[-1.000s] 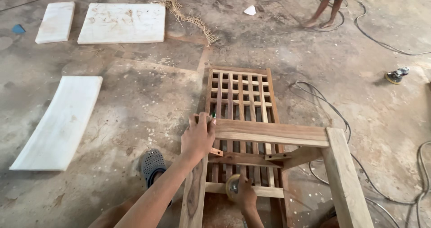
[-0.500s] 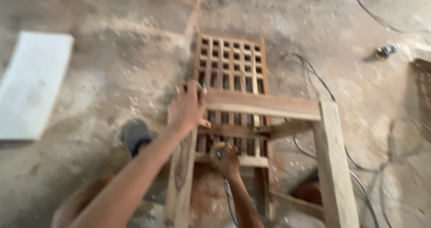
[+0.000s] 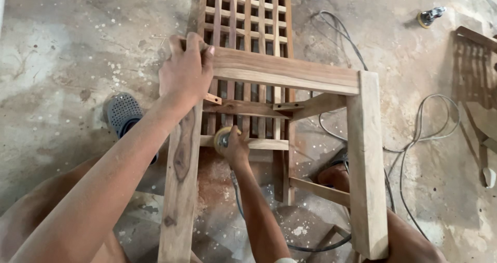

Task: The person uses a handheld orbital sander to smooth the surfaces of a wooden chair frame. They move the sander across the legs, seat frame, and slatted backrest while holding the chair steady with the other hand.

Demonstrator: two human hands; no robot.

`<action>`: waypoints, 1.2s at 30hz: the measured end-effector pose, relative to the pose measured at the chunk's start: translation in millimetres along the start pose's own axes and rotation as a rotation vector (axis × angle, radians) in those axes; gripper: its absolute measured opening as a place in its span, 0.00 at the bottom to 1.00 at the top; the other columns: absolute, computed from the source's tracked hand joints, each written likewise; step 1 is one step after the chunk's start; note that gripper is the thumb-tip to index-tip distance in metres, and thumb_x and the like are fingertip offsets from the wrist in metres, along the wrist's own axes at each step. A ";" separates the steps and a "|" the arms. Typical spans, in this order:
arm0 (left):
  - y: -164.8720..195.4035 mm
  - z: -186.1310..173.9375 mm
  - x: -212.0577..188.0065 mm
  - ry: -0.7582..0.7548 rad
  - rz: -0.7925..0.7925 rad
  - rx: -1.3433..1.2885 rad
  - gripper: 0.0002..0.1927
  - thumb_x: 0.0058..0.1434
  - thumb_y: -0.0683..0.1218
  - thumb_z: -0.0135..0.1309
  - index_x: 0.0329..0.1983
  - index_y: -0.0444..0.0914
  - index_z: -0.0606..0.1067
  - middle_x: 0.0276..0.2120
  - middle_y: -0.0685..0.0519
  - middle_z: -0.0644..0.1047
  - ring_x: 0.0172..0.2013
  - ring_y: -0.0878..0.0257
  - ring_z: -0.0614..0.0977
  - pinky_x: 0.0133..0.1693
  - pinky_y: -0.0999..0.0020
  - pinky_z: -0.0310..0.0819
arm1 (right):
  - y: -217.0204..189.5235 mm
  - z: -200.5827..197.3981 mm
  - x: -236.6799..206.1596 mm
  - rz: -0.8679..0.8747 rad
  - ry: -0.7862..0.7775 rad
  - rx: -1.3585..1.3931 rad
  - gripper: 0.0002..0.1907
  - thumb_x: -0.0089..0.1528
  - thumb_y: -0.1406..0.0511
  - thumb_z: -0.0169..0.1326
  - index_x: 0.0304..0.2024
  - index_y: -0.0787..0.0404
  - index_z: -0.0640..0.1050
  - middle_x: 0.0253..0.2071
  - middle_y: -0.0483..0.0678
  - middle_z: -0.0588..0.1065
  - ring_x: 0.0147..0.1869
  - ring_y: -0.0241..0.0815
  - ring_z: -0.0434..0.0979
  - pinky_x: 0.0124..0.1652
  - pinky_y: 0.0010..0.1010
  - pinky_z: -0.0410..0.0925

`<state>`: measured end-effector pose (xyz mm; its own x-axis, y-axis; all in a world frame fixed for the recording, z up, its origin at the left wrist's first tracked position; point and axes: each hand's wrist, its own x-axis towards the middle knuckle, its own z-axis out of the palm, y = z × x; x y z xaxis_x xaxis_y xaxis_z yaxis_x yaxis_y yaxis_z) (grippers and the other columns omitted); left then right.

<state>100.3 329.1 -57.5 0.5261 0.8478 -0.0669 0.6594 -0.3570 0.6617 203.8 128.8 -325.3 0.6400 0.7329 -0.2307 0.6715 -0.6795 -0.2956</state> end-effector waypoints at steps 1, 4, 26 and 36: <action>0.0 0.8 1.7 -0.019 -0.021 -0.014 0.20 0.75 0.57 0.38 0.57 0.38 0.63 0.58 0.34 0.62 0.34 0.43 0.84 0.31 0.58 0.82 | -2.6 -1.0 7.5 0.005 -0.005 0.003 0.49 0.49 0.60 0.72 0.66 0.58 0.58 0.68 0.76 0.53 0.52 0.71 0.78 0.41 0.46 0.79; -3.3 5.4 6.1 -0.038 -0.030 -0.065 0.21 0.75 0.57 0.37 0.58 0.37 0.63 0.59 0.34 0.62 0.35 0.44 0.84 0.30 0.59 0.82 | -11.0 -3.6 31.8 -0.071 0.151 -0.021 0.54 0.44 0.60 0.74 0.67 0.59 0.58 0.61 0.72 0.58 0.54 0.72 0.76 0.44 0.49 0.77; -1.1 -2.4 -3.8 0.090 0.094 0.013 0.19 0.77 0.57 0.37 0.56 0.38 0.63 0.56 0.33 0.65 0.40 0.35 0.83 0.37 0.47 0.82 | -49.4 34.7 -14.2 0.012 -0.078 -0.028 0.44 0.55 0.56 0.68 0.68 0.52 0.60 0.61 0.62 0.63 0.58 0.60 0.76 0.47 0.43 0.76; -13.9 7.3 7.4 0.115 0.133 0.020 0.19 0.76 0.57 0.39 0.54 0.37 0.64 0.53 0.34 0.65 0.39 0.37 0.83 0.31 0.57 0.84 | -79.4 24.2 49.7 -0.002 -0.049 -0.062 0.32 0.65 0.73 0.52 0.69 0.55 0.58 0.59 0.65 0.62 0.47 0.61 0.80 0.39 0.42 0.78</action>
<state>99.0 337.5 -72.6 0.5451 0.8315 0.1074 0.5989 -0.4758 0.6441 173.3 220.0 -335.7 0.6204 0.7343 -0.2755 0.6958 -0.6774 -0.2386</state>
